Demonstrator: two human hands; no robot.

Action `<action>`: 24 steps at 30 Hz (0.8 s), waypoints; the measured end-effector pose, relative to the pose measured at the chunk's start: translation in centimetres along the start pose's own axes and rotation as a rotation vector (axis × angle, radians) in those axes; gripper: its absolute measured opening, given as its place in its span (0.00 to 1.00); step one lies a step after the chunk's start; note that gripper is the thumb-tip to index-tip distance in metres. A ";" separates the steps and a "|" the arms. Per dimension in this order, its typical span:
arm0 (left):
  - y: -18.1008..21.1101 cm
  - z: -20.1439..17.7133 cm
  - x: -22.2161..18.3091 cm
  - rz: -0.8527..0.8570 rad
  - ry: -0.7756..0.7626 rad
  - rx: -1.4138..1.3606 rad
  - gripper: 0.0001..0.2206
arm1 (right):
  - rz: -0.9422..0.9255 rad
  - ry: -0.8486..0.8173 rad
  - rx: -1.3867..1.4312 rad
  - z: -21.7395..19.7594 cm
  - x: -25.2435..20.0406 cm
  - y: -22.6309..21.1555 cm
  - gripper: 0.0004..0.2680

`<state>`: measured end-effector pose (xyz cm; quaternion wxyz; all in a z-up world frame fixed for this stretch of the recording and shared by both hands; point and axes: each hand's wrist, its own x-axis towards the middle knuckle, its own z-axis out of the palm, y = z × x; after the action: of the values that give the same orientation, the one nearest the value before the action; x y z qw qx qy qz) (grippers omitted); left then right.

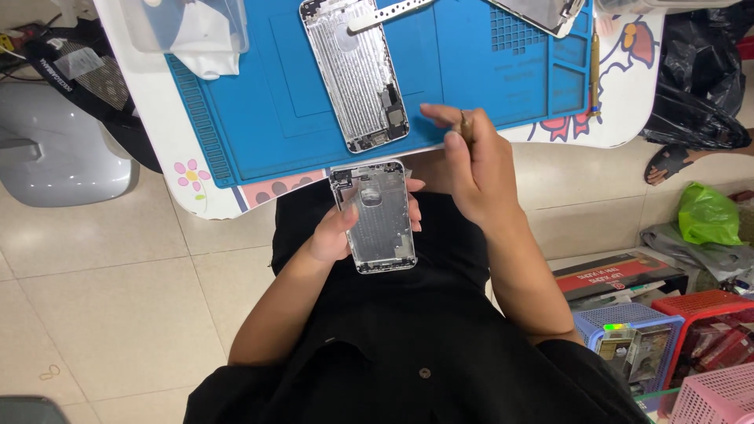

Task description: Technician disassembles and manipulates internal components of a mobile phone using specialized tools.

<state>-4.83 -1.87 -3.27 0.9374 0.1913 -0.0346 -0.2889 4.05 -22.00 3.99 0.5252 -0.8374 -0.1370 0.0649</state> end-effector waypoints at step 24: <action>1.4 -1.0 1.1 -0.175 -0.089 -0.118 0.43 | -0.564 -0.235 -0.606 -2.1 15.0 3.3 0.12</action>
<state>-2.96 -1.07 -3.67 0.9158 0.1249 -0.0425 -0.3794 19.38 -20.69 2.42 0.2335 -0.8705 -0.4322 -0.0296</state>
